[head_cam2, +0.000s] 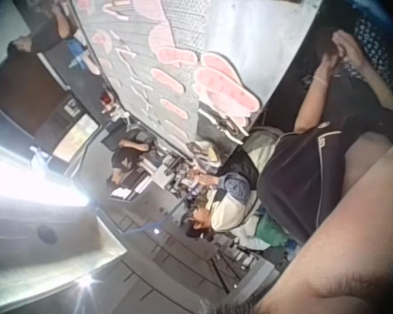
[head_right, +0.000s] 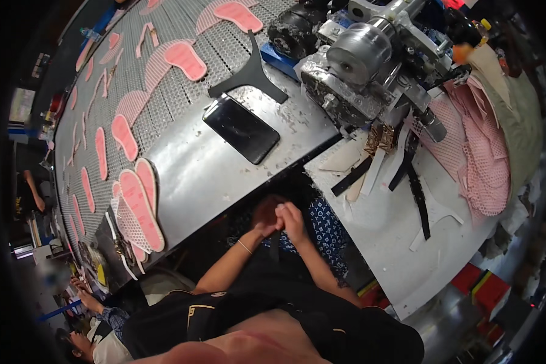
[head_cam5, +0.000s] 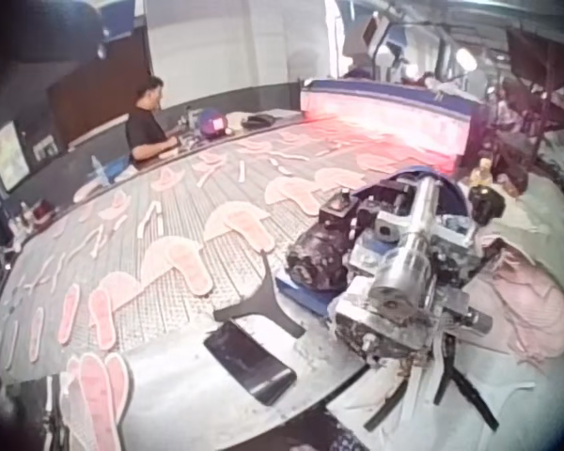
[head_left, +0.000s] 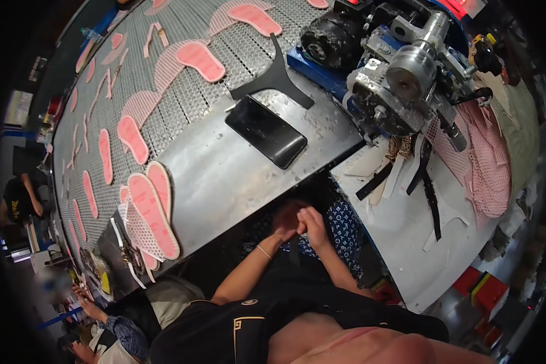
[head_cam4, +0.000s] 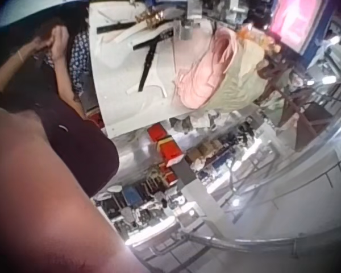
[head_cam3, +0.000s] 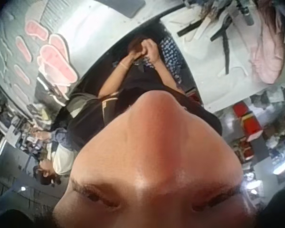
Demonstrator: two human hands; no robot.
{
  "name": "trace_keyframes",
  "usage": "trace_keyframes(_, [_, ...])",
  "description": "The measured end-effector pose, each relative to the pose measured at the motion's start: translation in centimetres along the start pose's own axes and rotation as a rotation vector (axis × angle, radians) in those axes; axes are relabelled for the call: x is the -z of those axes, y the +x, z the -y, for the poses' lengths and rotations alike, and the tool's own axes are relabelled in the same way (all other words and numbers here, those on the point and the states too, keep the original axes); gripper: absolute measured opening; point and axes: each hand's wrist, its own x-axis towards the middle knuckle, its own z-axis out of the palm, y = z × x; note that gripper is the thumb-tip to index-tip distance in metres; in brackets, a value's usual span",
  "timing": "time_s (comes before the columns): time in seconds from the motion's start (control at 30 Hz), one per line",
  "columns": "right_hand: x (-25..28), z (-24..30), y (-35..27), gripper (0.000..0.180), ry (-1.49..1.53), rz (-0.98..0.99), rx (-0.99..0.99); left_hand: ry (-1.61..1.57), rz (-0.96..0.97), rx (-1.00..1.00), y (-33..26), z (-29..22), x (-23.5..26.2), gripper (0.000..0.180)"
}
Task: The person assembles pink flip-flops by picking up pink mesh insoles and attaching them to white slipper soles. They repeatedly pick up a mesh insole, align it with a sole, and press it into place on a metal workbench. The person also briefly handles a small black strap and a phone on the table.
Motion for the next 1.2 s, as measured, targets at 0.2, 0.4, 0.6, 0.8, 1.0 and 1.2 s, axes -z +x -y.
trace_keyframes(0.2, [-4.8,12.3,-2.0,0.023,-1.232,0.021,0.368,0.203,0.158,0.041,-0.5,-0.2,-1.3,0.039])
trace_keyframes(0.4, [-10.0,19.7,1.5,0.015,-1.096,-0.005,0.563,0.121,-0.021,-0.103,1.2,-0.4,-1.8,0.039])
trace_keyframes(0.6, [-11.9,16.6,12.4,0.066,-1.522,-0.273,0.735,0.183,0.056,0.028,2.0,-0.4,-1.3,0.039])
trace_keyframes(0.8, [-12.5,13.7,14.2,0.074,-1.518,-0.23,0.679,0.196,0.002,-0.004,1.4,-0.8,-0.3,0.04])
trace_keyframes(1.0, [-13.2,13.7,13.6,0.07,-1.547,-0.327,0.717,0.172,-0.058,-0.063,1.0,-1.2,-0.1,0.039])
trace_keyframes(1.2, [-12.8,13.2,13.7,0.069,-1.503,-0.354,0.698,0.22,-0.093,-0.02,1.4,-0.8,-0.9,0.038])
